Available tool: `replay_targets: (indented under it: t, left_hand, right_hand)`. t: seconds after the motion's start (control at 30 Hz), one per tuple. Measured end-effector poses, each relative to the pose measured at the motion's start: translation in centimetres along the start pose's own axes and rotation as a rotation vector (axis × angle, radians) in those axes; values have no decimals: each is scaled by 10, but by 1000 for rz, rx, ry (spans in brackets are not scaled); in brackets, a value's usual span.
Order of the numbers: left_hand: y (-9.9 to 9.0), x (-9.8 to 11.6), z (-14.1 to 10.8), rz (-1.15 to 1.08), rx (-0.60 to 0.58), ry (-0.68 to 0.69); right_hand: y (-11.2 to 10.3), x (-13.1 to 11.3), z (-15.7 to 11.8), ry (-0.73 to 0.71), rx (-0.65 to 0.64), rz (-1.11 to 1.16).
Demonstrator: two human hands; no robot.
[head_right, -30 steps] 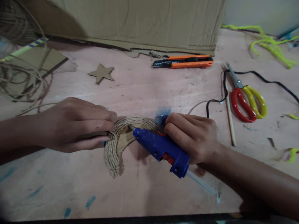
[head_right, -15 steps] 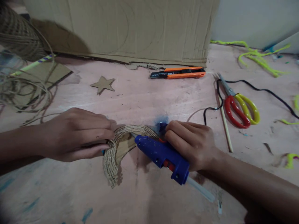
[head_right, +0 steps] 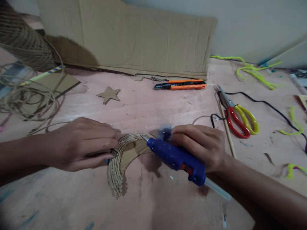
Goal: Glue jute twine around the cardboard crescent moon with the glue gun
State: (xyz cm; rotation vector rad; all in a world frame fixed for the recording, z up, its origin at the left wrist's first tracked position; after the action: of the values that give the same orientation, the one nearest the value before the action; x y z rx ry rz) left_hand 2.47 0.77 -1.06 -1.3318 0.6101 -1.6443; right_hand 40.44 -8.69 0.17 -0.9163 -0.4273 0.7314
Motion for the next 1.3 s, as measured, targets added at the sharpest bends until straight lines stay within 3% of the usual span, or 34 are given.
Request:
replay_targets:
  t: [0.2, 0.33, 0.5, 0.6, 0.7, 0.77, 0.83, 0.97, 1.13, 1.2, 1.3]
  left_hand:
    - [1, 9, 5, 25, 60, 70]
    - [2, 26, 6, 142, 102, 166]
    - [-2, 41, 7, 248, 86, 230]
    - [-3, 36, 8, 288, 122, 246]
    - [-4, 26, 8, 314, 130, 234]
    - [-5, 20, 9, 318, 110, 218]
    - [-7, 16, 9, 323, 105, 213]
    - [-8, 12, 9, 325, 93, 209]
    - [-7, 10, 9, 289, 101, 202]
    - [-7, 11, 10, 276, 106, 202]
    - [-8, 12, 11, 268, 97, 196]
  right_hand:
    - [14, 32, 14, 53, -125, -142]
    - [23, 44, 35, 45, -247, -78]
    - [6, 60, 46, 138, -216, -137]
    - [-26, 82, 26, 193, -209, -372]
    - [-59, 113, -16, 448, -355, -628]
    - [-72, 128, -49, 570, -522, -640]
    - [-77, 136, -78, 600, -579, -525]
    - [-73, 132, -106, 613, -462, -435]
    - [-69, 107, -102, 583, -396, -541]
    - [-70, 95, -93, 630, -446, -588]
    - [-69, 74, -78, 845, -688, -668]
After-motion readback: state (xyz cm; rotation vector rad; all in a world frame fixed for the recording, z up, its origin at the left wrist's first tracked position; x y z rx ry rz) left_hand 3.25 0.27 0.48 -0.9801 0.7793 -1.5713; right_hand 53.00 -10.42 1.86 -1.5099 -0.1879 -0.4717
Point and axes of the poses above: each hand's wrist, its own z-axis towards the middle knuckle, its own y-axis out of the palm, x = y × z, the point moved 2 cm from there along z, towards the middle knuckle, and after that the axes turned 8 degrees about -z, right-handed, at the moved point
